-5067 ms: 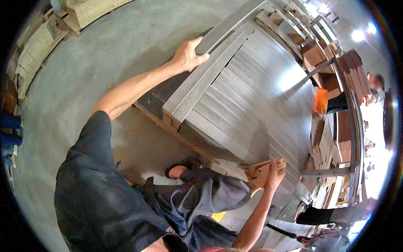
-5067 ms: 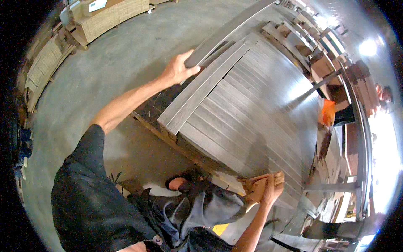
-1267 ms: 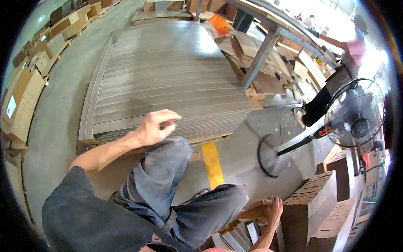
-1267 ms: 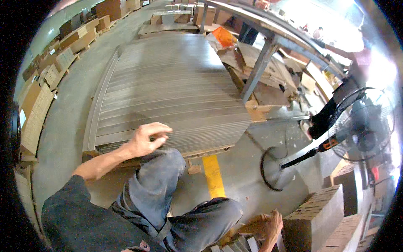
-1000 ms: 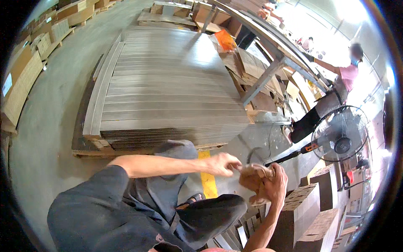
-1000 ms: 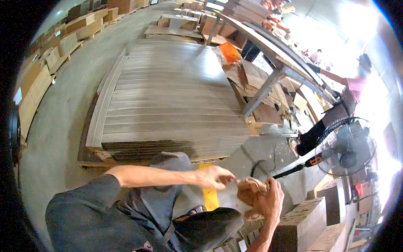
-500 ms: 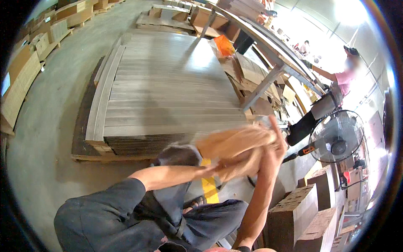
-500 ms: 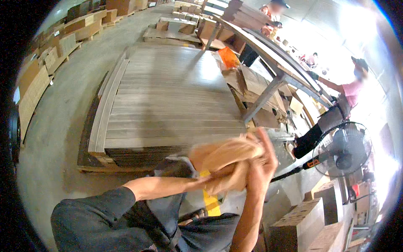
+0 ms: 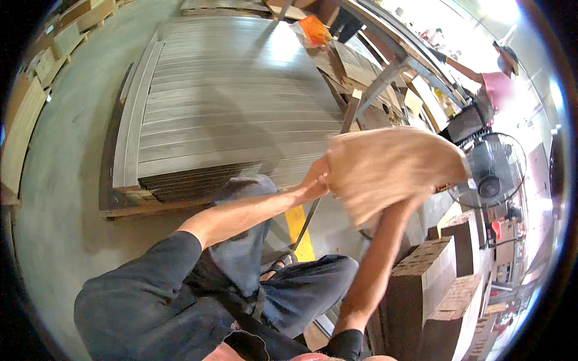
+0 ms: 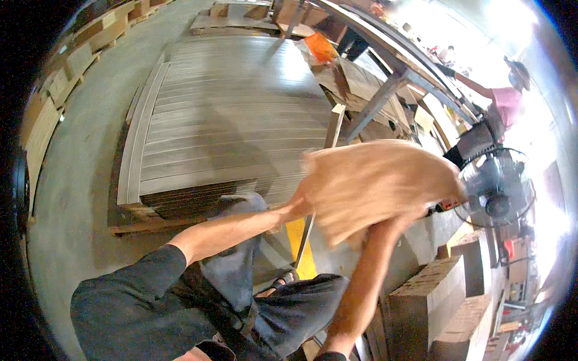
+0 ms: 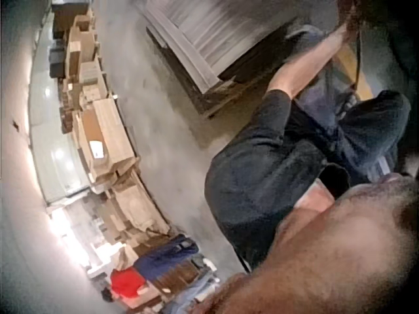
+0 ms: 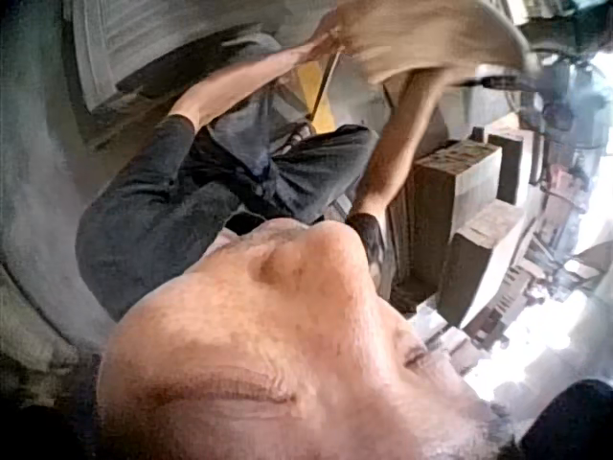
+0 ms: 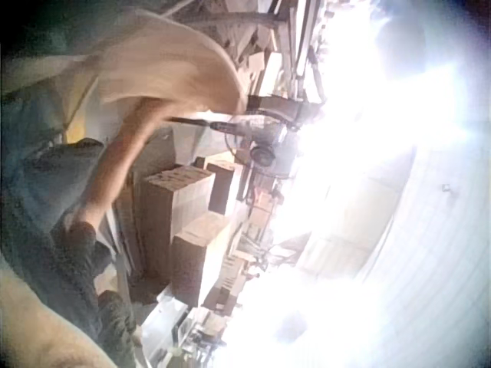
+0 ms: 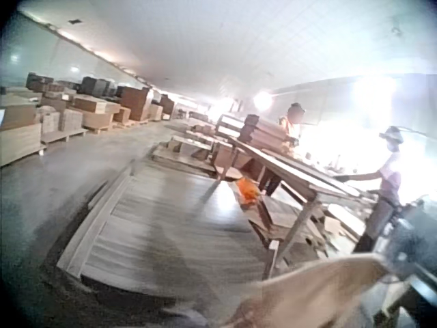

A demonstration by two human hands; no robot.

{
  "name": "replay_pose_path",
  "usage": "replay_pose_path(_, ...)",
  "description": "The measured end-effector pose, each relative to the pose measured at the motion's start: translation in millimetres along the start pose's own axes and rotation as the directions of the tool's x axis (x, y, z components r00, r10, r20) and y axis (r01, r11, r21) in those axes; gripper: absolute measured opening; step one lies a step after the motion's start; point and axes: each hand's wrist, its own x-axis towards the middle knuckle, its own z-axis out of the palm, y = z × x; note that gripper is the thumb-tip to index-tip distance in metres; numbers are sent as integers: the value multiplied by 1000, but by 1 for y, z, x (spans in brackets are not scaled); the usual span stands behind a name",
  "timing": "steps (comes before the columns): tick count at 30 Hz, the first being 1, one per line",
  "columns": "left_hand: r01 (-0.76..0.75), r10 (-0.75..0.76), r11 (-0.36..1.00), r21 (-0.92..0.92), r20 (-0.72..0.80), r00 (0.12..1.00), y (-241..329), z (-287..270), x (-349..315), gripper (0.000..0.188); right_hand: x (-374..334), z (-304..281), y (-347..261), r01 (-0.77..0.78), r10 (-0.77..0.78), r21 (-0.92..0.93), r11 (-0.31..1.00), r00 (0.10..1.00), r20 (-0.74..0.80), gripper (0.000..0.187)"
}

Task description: The person wipes long metal strips with a cloth, cleaning them one by one, and then places each strip onto a stack on a wooden pallet.

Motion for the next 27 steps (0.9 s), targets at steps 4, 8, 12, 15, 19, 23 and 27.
replay_pose_path(4, -40, 105, 925, -377, 152, 983, -24, 5, -8, 41, -13, 71, 35, 529, -482, -201, 825, 843, 240, 56)
replay_pose_path(8, -39, 112, 935, -353, 189, 976, -3, 19, -10, 48, -32, 94, 22, 399, -320, -224, 889, 893, 317, 77)
replay_pose_path(12, -256, 64, 497, 829, 259, 964, 14, 14, -11, 52, -46, 76, 44, 289, -158, -345, 893, 919, 362, 45)
replay_pose_path(15, -246, 65, 702, 668, 283, 957, 20, -4, -19, 46, -59, 68, 53, 216, -12, -461, 861, 914, 406, 35)
replay_pose_path(19, -196, -137, 761, 618, 449, 883, 69, -55, -28, 26, -92, 22, 114, 357, -81, -549, 755, 883, 462, 36)
replay_pose_path(23, -181, -157, 438, 880, 273, 949, 126, -99, -36, 33, -144, 4, 147, 394, 195, -669, 630, 754, 628, 39)
replay_pose_path(27, -610, 136, 32, 792, 601, 787, 224, -95, -11, 54, -162, 14, 137, 270, 105, -467, 842, 767, 633, 48)
